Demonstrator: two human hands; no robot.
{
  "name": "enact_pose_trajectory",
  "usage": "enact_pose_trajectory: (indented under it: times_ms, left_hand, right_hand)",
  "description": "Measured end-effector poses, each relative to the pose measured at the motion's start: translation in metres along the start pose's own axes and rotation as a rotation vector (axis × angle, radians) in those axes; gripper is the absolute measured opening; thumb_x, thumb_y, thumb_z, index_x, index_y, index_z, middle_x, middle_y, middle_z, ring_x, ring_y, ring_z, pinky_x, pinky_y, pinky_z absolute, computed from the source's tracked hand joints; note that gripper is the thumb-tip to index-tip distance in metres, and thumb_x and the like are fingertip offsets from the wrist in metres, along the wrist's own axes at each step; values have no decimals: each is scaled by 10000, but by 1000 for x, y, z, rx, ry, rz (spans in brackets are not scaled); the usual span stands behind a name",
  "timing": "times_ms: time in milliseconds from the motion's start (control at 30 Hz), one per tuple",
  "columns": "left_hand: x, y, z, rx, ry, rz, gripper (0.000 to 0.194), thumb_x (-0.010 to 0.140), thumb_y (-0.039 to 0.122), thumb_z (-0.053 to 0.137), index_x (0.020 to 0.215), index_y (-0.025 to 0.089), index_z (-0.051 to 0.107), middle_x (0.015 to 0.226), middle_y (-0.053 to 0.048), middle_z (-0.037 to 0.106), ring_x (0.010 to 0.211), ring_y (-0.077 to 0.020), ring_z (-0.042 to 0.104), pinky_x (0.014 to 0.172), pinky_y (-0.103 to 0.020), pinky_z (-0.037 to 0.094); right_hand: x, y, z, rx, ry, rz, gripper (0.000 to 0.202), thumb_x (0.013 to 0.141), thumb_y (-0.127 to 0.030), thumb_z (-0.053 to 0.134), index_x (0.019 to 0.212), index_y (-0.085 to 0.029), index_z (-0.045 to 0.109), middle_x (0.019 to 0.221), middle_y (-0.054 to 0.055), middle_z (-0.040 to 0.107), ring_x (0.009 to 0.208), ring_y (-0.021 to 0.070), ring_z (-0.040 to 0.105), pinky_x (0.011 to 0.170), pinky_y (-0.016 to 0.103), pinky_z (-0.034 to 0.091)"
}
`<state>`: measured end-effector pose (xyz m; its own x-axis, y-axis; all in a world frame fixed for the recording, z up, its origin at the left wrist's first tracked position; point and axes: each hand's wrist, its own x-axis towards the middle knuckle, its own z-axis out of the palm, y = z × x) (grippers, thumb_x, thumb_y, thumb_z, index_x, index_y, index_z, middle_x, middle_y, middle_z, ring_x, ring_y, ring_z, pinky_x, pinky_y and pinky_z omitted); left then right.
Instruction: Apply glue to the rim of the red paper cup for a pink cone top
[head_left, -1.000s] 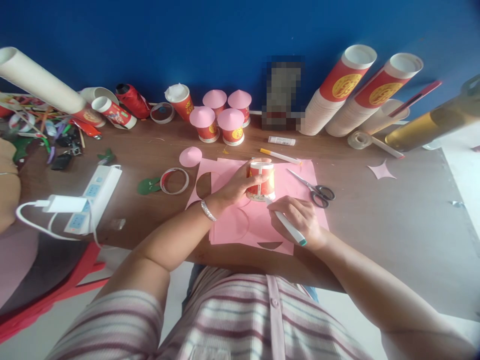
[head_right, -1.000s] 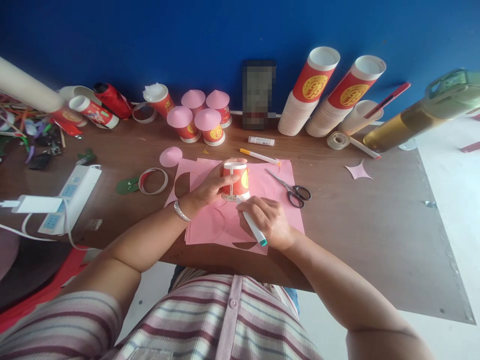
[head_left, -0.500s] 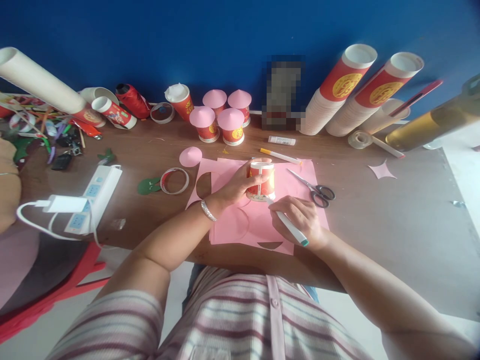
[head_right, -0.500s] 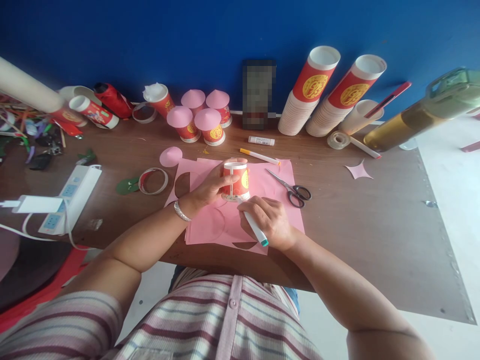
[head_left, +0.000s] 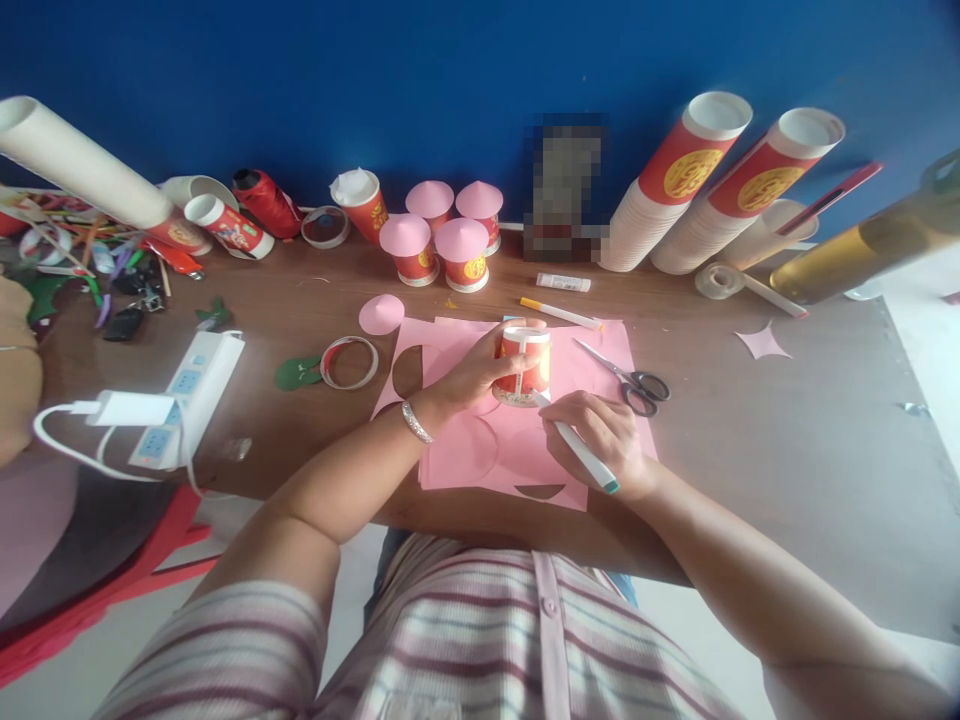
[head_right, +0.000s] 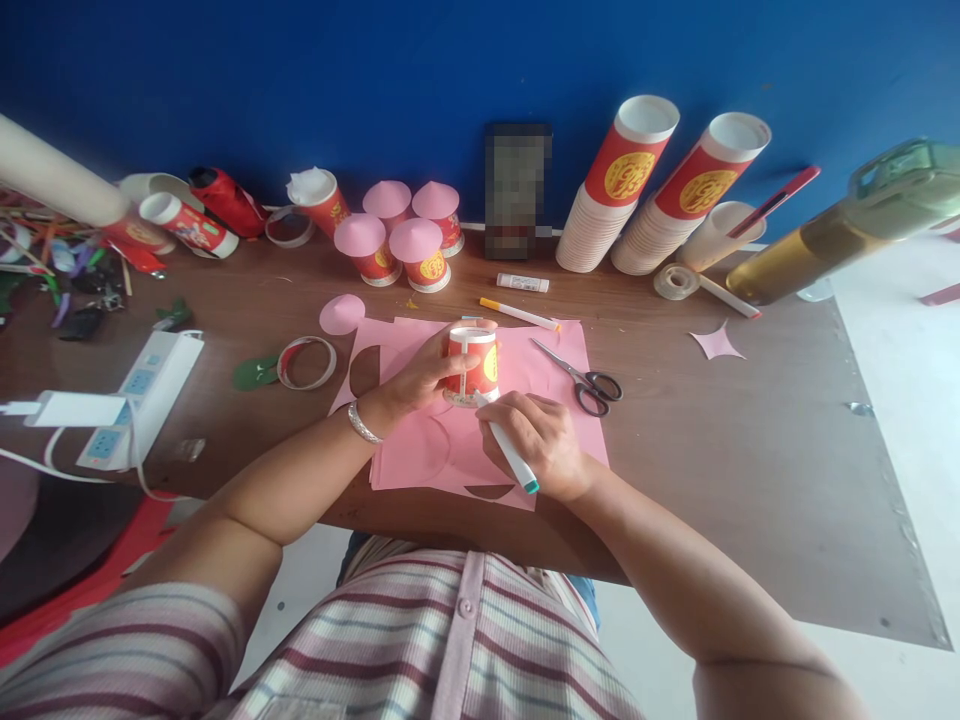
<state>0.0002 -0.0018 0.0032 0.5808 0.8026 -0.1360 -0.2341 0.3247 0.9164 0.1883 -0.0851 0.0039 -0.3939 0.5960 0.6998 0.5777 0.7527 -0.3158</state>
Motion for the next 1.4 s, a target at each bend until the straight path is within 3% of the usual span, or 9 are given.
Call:
enact_pose_trajectory:
  times_ms: [433,700,1400]
  left_hand:
    - [2,0,-2,33,-8,15,560,757,424,809,1216,168,616,1011,-67,648,853,-169,597,731,-284,464]
    - [0,1,1,11,-25,-2,520,760,440,797,1196,203,642,968,-52,633,798,-160,570,706,-292,454]
    - [1,3,0,78,-8,21,524,760,442,800,1184,182,636,984,-56,626,838,-164,566,732,-283,460]
  right_hand:
    - [-1,0,2,-37,-19,14,214,883,-46,595,1021,-208,575,762,-11,654,605,115,605,563,238,476]
    - [-1,0,1,1,-6,5,299,856,-32,581,1093,-213,585,778,-3,664,618,131,621,538,241,479]
    - [0,-2,3,-25,-14,0,240,859,-24,596,1020,-201,571,751,-8,639,602,120,586,565,242,470]
